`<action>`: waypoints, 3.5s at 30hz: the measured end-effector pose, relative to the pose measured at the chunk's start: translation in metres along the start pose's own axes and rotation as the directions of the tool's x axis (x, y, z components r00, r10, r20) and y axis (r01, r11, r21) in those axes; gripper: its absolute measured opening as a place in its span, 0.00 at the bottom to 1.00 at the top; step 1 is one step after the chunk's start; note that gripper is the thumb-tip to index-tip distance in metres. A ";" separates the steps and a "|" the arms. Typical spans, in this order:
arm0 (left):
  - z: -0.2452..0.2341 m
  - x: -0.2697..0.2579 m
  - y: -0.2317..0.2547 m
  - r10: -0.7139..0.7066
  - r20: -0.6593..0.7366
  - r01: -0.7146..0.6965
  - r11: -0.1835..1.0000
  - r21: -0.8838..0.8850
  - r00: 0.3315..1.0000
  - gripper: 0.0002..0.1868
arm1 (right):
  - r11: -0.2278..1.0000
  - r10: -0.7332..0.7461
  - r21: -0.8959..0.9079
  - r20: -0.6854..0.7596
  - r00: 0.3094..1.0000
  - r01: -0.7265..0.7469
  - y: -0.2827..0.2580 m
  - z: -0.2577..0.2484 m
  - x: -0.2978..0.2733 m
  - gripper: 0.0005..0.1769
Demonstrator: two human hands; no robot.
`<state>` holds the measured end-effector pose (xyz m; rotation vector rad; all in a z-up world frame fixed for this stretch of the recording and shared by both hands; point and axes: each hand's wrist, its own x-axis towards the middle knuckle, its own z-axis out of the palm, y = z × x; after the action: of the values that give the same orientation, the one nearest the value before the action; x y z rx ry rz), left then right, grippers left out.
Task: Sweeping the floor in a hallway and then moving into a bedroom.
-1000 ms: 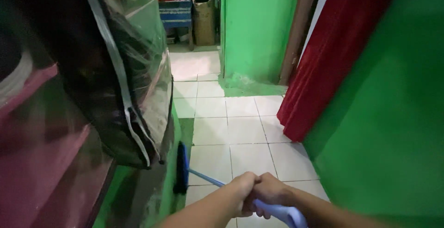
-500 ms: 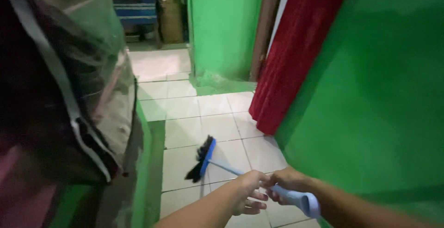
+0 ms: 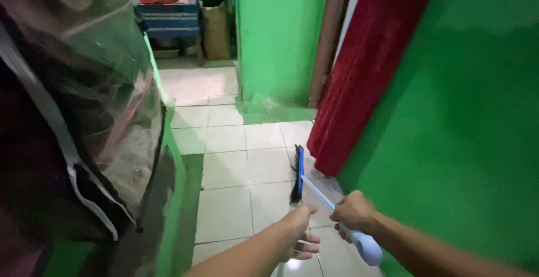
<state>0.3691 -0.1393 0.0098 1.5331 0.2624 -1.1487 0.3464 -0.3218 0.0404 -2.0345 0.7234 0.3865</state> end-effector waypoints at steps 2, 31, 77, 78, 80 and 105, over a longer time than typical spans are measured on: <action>-0.006 0.010 0.013 0.010 -0.043 -0.012 0.999 -0.041 0.999 0.42 | 1.000 -0.030 0.007 0.032 0.999 0.030 -0.014 0.000 0.008 0.10; -0.046 0.031 0.058 -0.050 -0.398 0.011 0.995 -0.099 0.916 0.35 | 0.992 0.075 0.045 0.551 0.831 -0.119 -0.035 -0.003 0.173 0.14; -0.094 0.010 0.036 -0.030 -0.424 -0.022 0.993 -0.119 0.905 0.34 | 0.947 0.295 -0.090 0.627 0.721 -0.309 -0.079 -0.023 0.157 0.13; -0.093 0.013 0.035 -0.030 -0.431 -0.022 0.993 -0.117 0.902 0.34 | 0.968 0.250 -0.169 0.632 0.733 -0.184 -0.077 -0.037 0.161 0.14; -0.089 0.011 0.033 -0.019 -0.406 -0.027 0.994 -0.106 0.914 0.33 | 0.971 0.240 -0.158 0.595 0.767 -0.181 -0.071 -0.056 0.178 0.12; -0.073 0.054 0.046 0.005 -0.440 -0.025 0.999 -0.039 0.898 0.33 | 0.993 -0.085 -0.062 0.165 0.983 0.096 -0.091 -0.032 0.101 0.15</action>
<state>0.4651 -0.1147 -0.0114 1.7416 0.5750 -0.7644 0.4822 -0.3464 0.0645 -2.0649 0.5222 0.5243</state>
